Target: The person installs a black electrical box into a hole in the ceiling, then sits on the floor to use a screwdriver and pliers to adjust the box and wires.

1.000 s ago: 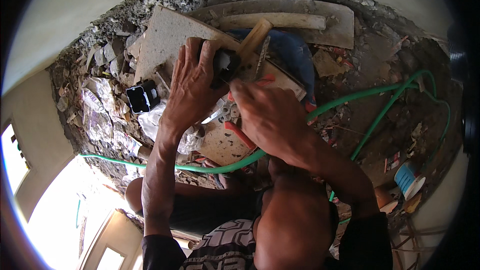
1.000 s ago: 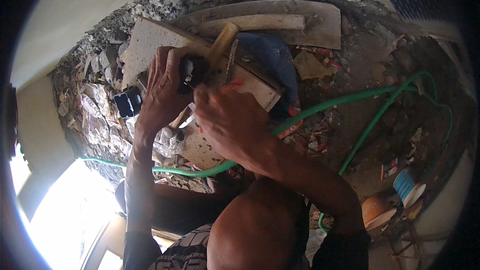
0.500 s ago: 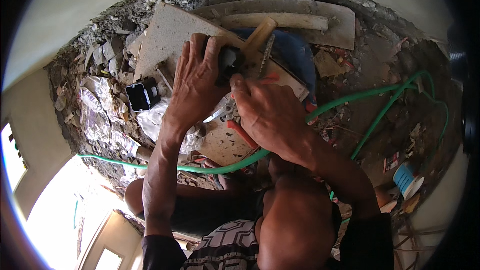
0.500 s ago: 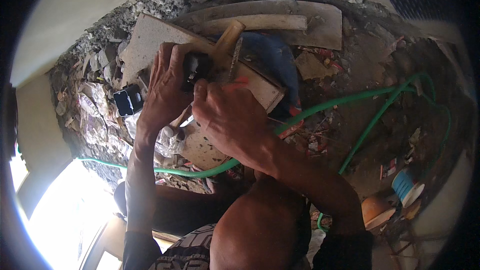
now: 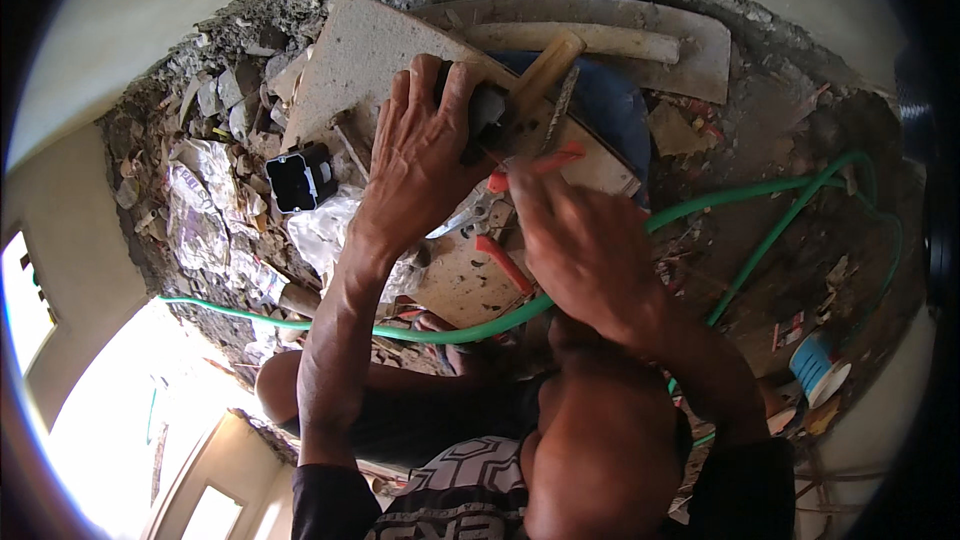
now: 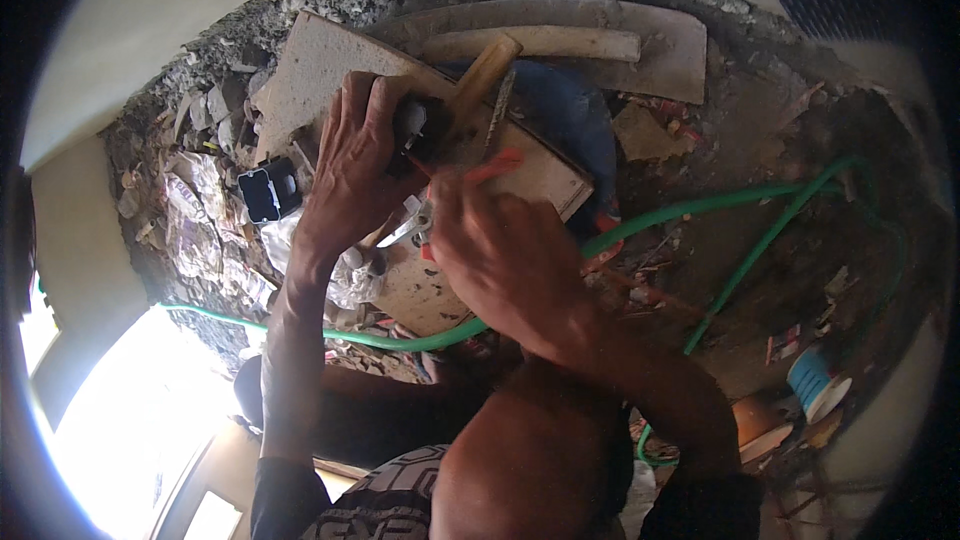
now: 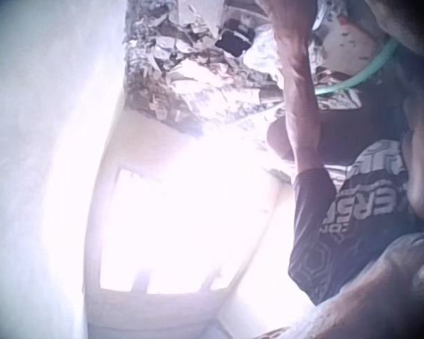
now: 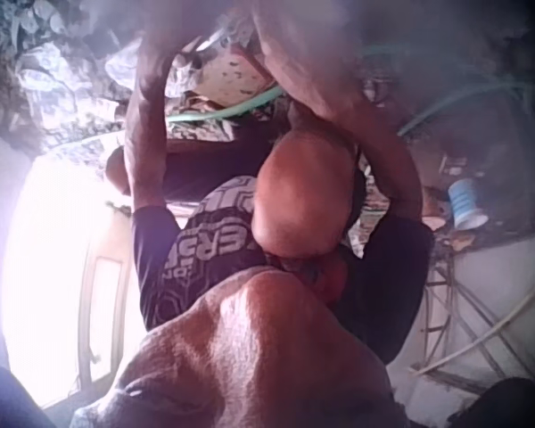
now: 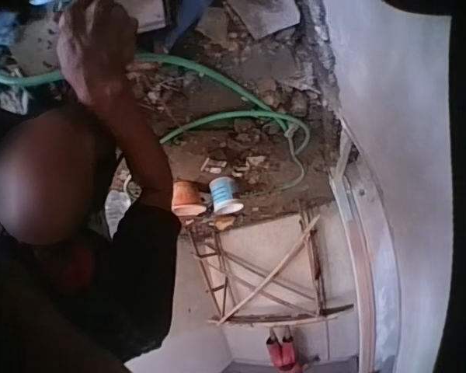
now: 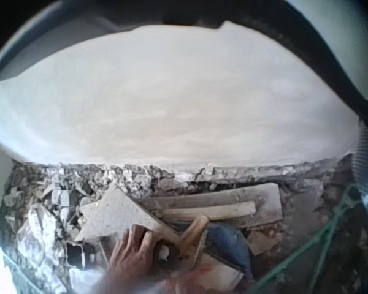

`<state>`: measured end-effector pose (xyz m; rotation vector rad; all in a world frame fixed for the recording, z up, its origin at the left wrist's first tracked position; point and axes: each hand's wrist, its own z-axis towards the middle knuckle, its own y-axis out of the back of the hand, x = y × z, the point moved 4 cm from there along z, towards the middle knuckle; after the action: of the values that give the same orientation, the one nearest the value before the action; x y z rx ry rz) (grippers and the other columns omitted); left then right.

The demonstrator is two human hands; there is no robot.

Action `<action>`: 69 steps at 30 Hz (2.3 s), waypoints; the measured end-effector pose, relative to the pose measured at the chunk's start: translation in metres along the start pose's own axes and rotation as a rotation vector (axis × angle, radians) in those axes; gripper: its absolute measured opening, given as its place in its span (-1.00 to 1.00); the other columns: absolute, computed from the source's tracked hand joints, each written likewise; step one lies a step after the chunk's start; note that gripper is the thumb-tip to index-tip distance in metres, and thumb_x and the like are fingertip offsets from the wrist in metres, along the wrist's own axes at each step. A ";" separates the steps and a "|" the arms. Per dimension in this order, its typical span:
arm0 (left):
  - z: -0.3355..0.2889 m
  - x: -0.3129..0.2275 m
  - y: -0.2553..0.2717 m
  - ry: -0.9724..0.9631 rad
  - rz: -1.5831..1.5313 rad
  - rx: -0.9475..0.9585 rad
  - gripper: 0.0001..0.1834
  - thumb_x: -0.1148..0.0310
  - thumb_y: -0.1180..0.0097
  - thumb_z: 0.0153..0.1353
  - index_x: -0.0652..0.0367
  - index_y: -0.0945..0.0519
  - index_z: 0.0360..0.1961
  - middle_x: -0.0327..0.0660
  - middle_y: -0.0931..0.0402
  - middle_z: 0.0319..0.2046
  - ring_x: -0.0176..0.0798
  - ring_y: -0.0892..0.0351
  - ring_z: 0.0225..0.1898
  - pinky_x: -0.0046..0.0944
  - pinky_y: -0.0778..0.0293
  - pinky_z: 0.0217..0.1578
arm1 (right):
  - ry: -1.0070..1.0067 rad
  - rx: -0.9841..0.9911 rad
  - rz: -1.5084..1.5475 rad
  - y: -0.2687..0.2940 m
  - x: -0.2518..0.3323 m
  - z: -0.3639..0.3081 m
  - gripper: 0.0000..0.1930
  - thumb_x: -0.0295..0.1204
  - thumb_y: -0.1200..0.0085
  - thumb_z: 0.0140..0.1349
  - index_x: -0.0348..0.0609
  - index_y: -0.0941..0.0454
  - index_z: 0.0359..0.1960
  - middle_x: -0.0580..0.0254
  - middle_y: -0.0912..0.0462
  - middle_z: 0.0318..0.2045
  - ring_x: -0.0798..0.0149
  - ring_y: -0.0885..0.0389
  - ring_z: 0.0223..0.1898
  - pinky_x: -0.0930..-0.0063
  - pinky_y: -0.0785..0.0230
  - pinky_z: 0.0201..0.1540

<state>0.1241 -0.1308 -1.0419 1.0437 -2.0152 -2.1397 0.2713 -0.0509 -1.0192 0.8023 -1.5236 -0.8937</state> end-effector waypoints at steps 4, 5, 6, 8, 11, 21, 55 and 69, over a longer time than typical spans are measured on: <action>-0.001 0.003 -0.001 0.014 -0.052 -0.006 -0.24 0.40 -0.48 -0.08 0.07 -0.43 0.20 -0.03 -0.34 -0.05 0.15 -0.39 0.04 0.10 -0.38 0.07 | 0.022 -0.033 0.065 0.002 -0.002 0.012 -0.53 -0.31 -0.25 0.21 -0.43 -0.48 0.04 0.05 -0.65 -0.37 0.10 -0.77 -0.44 0.27 -0.62 -0.51; -0.001 0.002 0.001 0.010 -0.035 -0.010 -0.25 0.40 -0.48 -0.08 0.06 -0.43 0.19 -0.04 -0.34 -0.05 0.14 -0.40 0.04 0.09 -0.38 0.07 | 0.004 -0.008 0.106 0.007 -0.001 0.010 -0.53 -0.31 -0.24 0.22 -0.44 -0.47 0.05 0.05 -0.65 -0.37 0.09 -0.78 -0.44 0.26 -0.62 -0.51; -0.001 0.001 -0.001 0.006 -0.021 -0.010 -0.26 0.39 -0.49 -0.07 0.06 -0.44 0.18 -0.04 -0.34 -0.05 0.14 -0.40 0.04 0.09 -0.38 0.07 | -0.004 0.003 0.072 0.006 -0.001 0.007 -0.52 -0.31 -0.24 0.22 -0.44 -0.47 0.05 0.04 -0.65 -0.37 0.09 -0.78 -0.43 0.26 -0.62 -0.51; -0.002 0.002 -0.002 0.007 -0.004 -0.024 -0.28 0.38 -0.49 -0.06 0.06 -0.45 0.17 -0.04 -0.35 -0.06 0.14 -0.41 0.03 0.07 -0.38 0.07 | -0.019 0.026 0.005 0.003 -0.002 0.003 -0.51 -0.30 -0.25 0.22 -0.44 -0.46 0.04 0.03 -0.65 -0.37 0.10 -0.78 -0.41 0.26 -0.63 -0.49; 0.000 0.005 -0.005 -0.003 -0.023 -0.050 -0.34 0.38 -0.48 -0.03 0.07 -0.47 0.14 -0.04 -0.35 -0.06 0.15 -0.42 0.02 0.08 -0.39 0.06 | -0.013 0.017 0.095 -0.003 -0.003 0.013 -0.51 -0.30 -0.25 0.22 -0.46 -0.45 0.05 -0.01 -0.66 -0.36 0.09 -0.78 -0.44 0.27 -0.63 -0.50; -0.002 0.004 -0.001 -0.013 -0.034 -0.005 -0.31 0.29 -0.46 0.01 0.18 -0.41 0.16 0.05 -0.33 0.00 0.19 -0.39 0.07 0.13 -0.37 0.07 | -0.005 0.060 0.004 -0.001 -0.001 0.010 -0.51 -0.25 -0.23 0.25 -0.45 -0.49 0.03 -0.02 -0.65 -0.34 0.14 -0.78 -0.44 0.28 -0.63 -0.51; -0.004 0.007 -0.003 -0.021 0.004 -0.041 -0.23 0.30 -0.49 -0.03 0.10 -0.39 0.22 0.07 -0.33 0.03 0.21 -0.38 0.07 0.13 -0.37 0.10 | 0.038 -0.085 -0.206 0.005 0.009 0.003 -0.68 -0.40 -0.22 0.15 -0.48 -0.57 -0.19 0.10 -0.64 -0.49 0.35 -0.70 -0.59 0.48 -0.54 -0.64; -0.008 0.012 -0.009 0.002 -0.009 -0.050 -0.19 0.31 -0.50 -0.04 0.09 -0.38 0.26 0.06 -0.32 0.06 0.23 -0.38 0.15 0.14 -0.35 0.16 | -0.025 -0.117 0.113 -0.009 -0.012 0.018 -0.76 -0.40 -0.10 0.32 -0.29 -0.57 -0.07 -0.02 -0.70 -0.42 -0.05 -0.77 -0.39 0.06 -0.63 -0.37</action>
<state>0.1222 -0.1417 -1.0553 1.0496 -1.9488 -2.1798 0.2552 -0.0431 -1.0342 0.6168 -1.5083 -0.9023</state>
